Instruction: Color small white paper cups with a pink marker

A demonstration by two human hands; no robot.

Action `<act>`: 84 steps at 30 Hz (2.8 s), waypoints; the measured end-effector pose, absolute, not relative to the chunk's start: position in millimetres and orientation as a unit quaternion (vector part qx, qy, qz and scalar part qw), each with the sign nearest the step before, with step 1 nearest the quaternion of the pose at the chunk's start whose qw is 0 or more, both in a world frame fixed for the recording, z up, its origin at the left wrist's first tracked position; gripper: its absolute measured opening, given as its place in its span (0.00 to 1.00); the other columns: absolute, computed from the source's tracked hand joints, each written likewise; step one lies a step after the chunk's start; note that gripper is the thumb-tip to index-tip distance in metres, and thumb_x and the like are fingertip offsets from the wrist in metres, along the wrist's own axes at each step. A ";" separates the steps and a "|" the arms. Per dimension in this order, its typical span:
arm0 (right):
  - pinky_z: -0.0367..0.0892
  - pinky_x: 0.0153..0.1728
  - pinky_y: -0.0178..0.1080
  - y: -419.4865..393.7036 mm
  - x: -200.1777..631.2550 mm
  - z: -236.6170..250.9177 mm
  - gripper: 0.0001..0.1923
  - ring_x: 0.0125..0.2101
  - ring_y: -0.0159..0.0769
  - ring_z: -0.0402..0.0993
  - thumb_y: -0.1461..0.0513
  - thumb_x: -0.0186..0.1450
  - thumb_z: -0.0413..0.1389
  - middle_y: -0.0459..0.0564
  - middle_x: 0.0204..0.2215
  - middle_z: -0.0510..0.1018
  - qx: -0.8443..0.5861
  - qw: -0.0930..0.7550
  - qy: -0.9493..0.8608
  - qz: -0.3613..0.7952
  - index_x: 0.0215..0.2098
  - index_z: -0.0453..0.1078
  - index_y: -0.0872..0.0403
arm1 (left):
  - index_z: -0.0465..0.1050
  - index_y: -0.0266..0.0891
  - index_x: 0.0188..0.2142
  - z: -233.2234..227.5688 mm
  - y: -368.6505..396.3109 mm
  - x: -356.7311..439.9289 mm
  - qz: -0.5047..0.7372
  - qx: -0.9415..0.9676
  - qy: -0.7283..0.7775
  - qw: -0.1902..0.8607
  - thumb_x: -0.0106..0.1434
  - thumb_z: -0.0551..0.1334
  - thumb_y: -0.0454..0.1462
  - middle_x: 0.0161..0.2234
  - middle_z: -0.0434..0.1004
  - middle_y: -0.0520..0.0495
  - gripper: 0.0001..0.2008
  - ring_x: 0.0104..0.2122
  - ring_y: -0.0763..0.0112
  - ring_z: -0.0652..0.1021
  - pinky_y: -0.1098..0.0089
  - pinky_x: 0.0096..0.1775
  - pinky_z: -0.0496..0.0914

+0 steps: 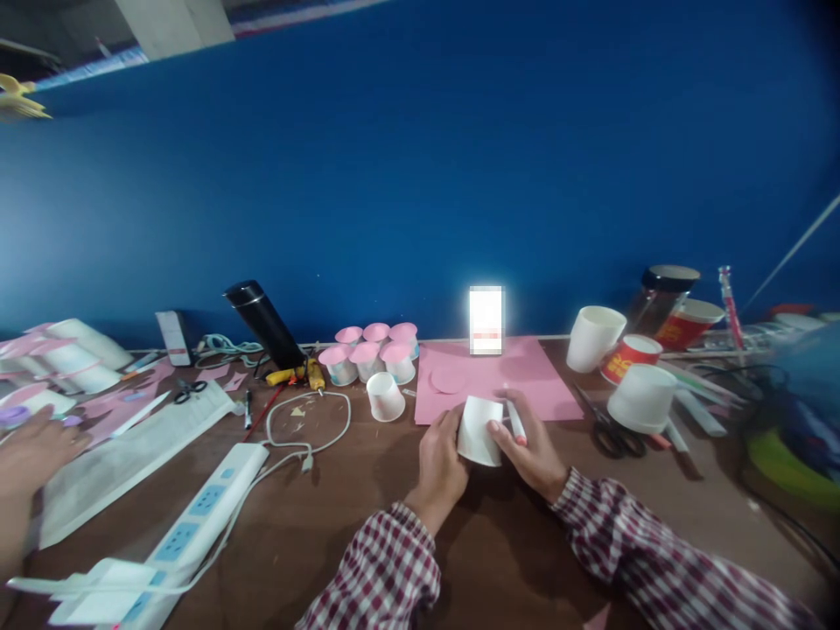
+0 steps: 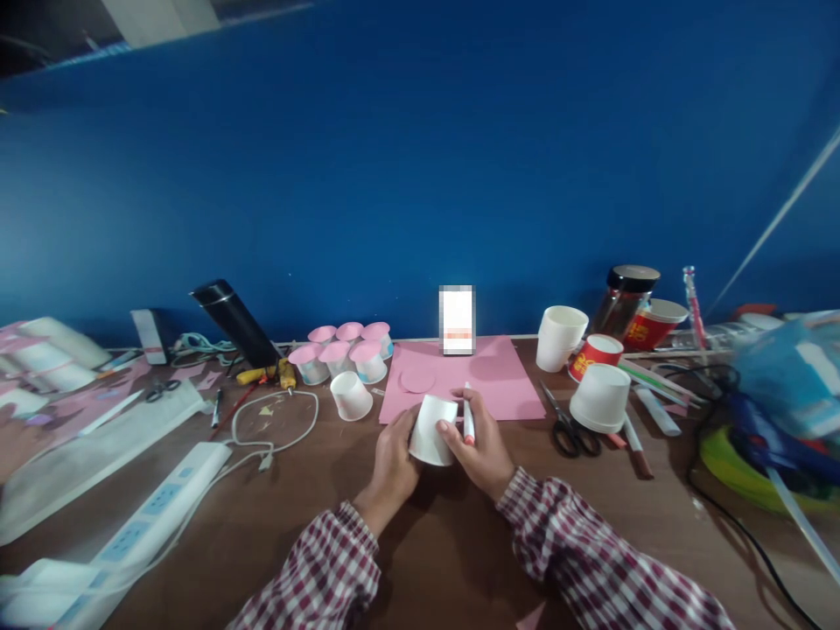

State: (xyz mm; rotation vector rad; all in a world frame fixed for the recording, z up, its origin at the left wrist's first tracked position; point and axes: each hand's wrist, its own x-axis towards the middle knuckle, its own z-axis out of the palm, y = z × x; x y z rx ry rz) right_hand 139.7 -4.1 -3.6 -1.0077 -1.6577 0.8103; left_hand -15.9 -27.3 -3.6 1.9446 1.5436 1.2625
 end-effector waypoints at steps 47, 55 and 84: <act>0.65 0.21 0.34 -28.9 133.9 -0.7 0.06 0.20 0.32 0.69 0.60 0.68 0.48 0.45 0.22 0.72 -0.409 0.517 -0.714 0.235 0.36 0.65 0.51 | 0.65 0.38 0.49 -5.5 -14.4 -23.3 0.312 0.664 0.658 0.172 0.62 0.52 0.34 0.43 0.77 0.39 0.15 0.42 0.54 0.76 0.62 0.40 0.67; 0.68 0.27 0.36 -29.0 132.8 -4.0 0.05 0.26 0.35 0.72 0.61 0.66 0.51 0.48 0.27 0.74 -0.407 0.506 -0.723 0.236 0.39 0.66 0.52 | 0.65 0.37 0.48 -8.1 -12.7 -23.9 0.346 0.643 0.654 0.199 0.59 0.54 0.32 0.42 0.78 0.39 0.17 0.41 0.56 0.77 0.62 0.41 0.67; 0.67 0.27 0.34 -29.0 132.7 -5.8 0.03 0.24 0.32 0.71 0.63 0.65 0.52 0.47 0.26 0.72 -0.402 0.495 -0.737 0.224 0.38 0.66 0.52 | 0.65 0.39 0.49 -5.8 -12.6 -22.5 0.346 0.632 0.664 0.200 0.61 0.54 0.34 0.43 0.78 0.41 0.15 0.41 0.57 0.77 0.63 0.41 0.67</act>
